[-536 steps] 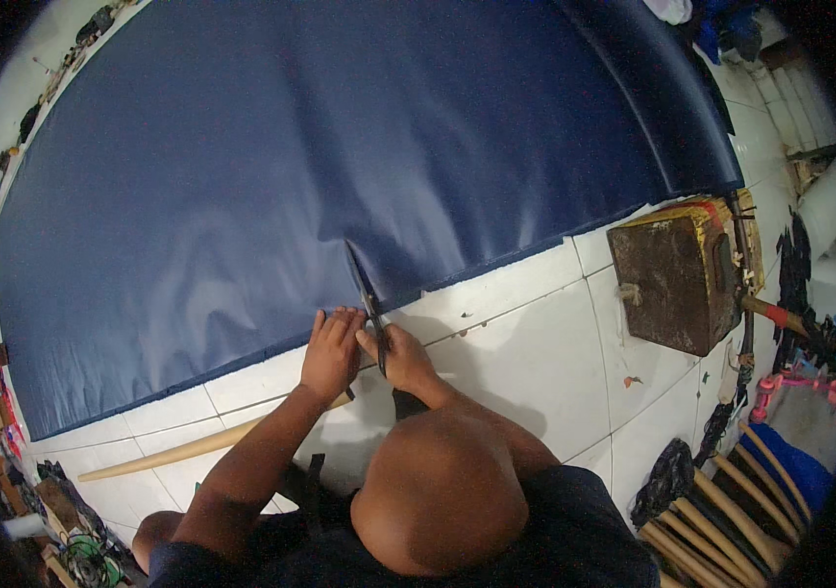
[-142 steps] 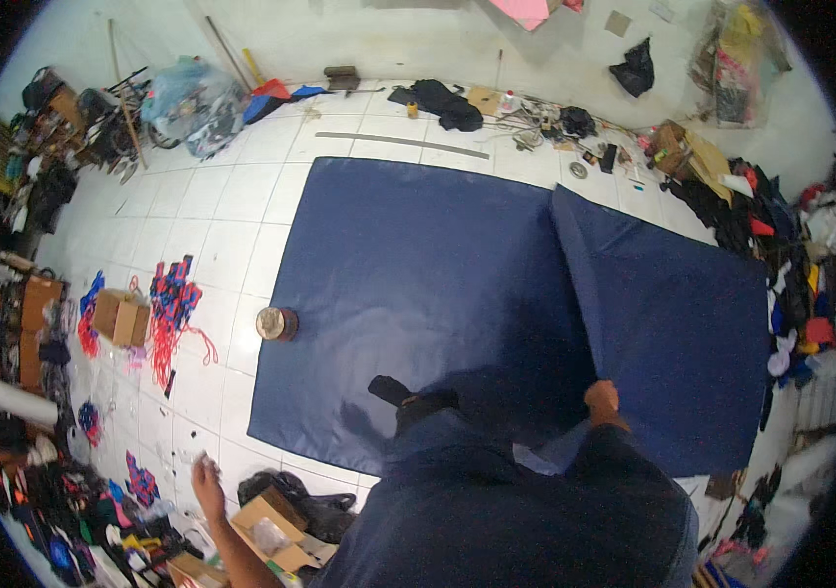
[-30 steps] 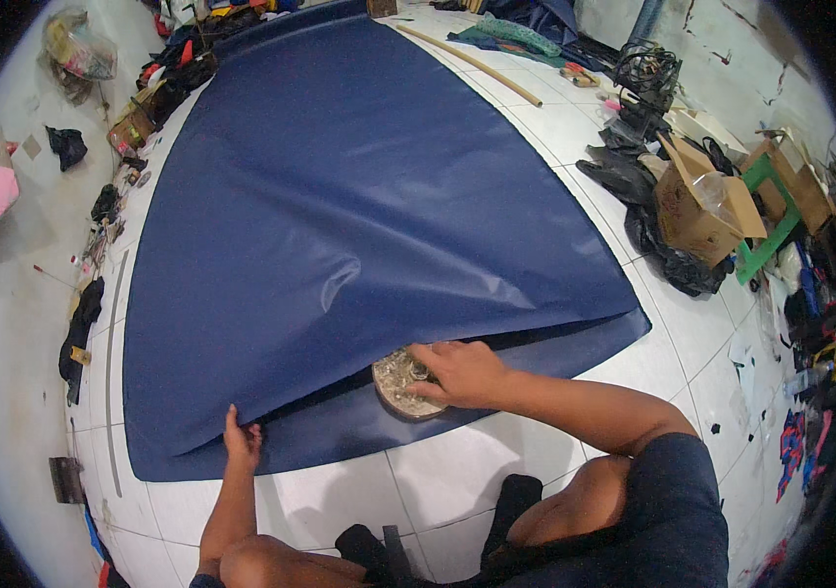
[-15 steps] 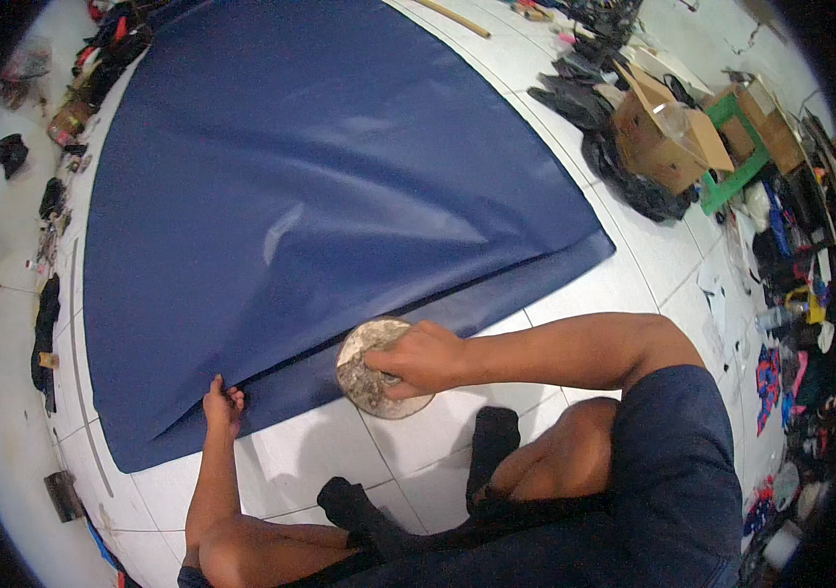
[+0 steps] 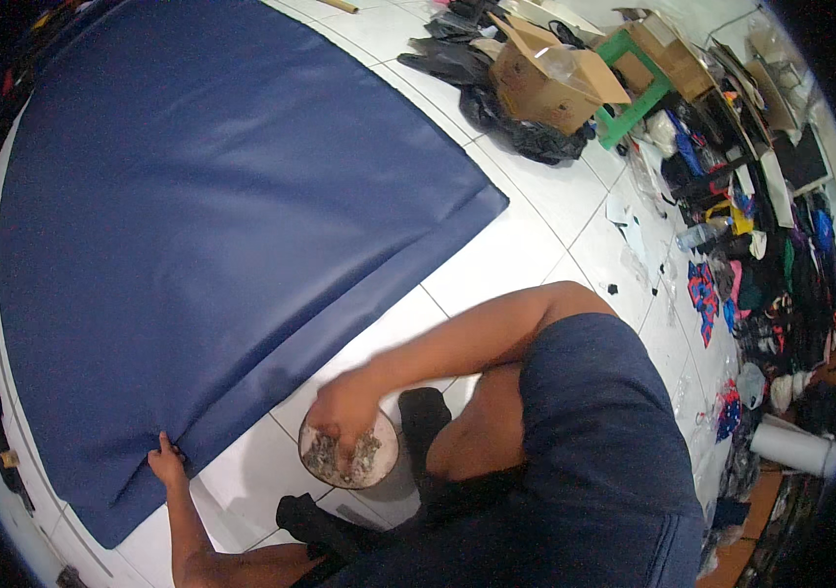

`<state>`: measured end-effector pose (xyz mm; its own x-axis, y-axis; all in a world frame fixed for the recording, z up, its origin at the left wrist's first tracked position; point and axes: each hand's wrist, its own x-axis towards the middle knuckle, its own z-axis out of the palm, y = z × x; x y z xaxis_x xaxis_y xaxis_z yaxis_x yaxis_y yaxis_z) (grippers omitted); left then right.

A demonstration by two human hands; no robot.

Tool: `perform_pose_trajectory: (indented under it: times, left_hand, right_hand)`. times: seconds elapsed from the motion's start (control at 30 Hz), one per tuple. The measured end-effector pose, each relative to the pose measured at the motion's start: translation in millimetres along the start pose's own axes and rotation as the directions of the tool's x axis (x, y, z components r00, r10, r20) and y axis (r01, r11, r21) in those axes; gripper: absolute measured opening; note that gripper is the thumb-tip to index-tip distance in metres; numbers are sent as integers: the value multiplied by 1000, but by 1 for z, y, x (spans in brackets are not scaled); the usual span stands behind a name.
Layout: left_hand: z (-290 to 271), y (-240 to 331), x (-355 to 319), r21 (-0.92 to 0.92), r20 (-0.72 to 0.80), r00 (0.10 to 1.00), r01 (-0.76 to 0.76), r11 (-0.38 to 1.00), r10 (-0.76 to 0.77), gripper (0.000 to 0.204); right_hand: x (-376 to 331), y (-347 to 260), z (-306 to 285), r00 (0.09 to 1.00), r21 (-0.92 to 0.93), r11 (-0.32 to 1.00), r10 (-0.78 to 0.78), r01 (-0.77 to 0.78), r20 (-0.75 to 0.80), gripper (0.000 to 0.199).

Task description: The person unfolds a large blue fabric sheet on the floor, positions weights to hold it flat, and uses shears to cut the sheet along a straight line using a wooden rod as a guide.

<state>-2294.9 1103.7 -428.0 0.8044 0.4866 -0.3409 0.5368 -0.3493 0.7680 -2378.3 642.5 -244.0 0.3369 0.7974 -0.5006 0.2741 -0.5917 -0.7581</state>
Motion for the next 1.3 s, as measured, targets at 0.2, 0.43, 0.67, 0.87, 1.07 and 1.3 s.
perform_pose_trajectory:
  times: [0.2, 0.43, 0.67, 0.87, 1.07, 1.3]
  left_hand:
    - [-8, -20, 8, 439, -46, 950, -259, 860, 310, 41]
    - [-22, -41, -2, 212, -22, 994, -96, 972, 103, 35]
    - [-14, -29, -14, 34, 57, 998, 29, 999, -31, 34]
    - [-27, -35, -32, 122, 73, 997, -15, 992, 6, 38]
    - [-37, -40, -25, 127, 92, 996, -18, 992, 6, 43]
    - [-36, -52, -28, 167, 83, 994, -84, 982, 70, 47]
  right_hand:
    - [-51, 169, -56, 416, 367, 791, 582, -490, -699, 47]
    - [-159, 270, -35, -71, 492, 436, 690, -754, -720, 63]
    - [-221, 321, 11, -250, 589, 251, 729, -768, -637, 85]
    - [-218, 326, 33, -264, 611, 309, 697, -728, -667, 83]
    - [-224, 322, 25, -319, 671, 242, 735, -701, -598, 76]
    - [-236, 334, 26, -324, 697, 257, 743, -669, -585, 83]
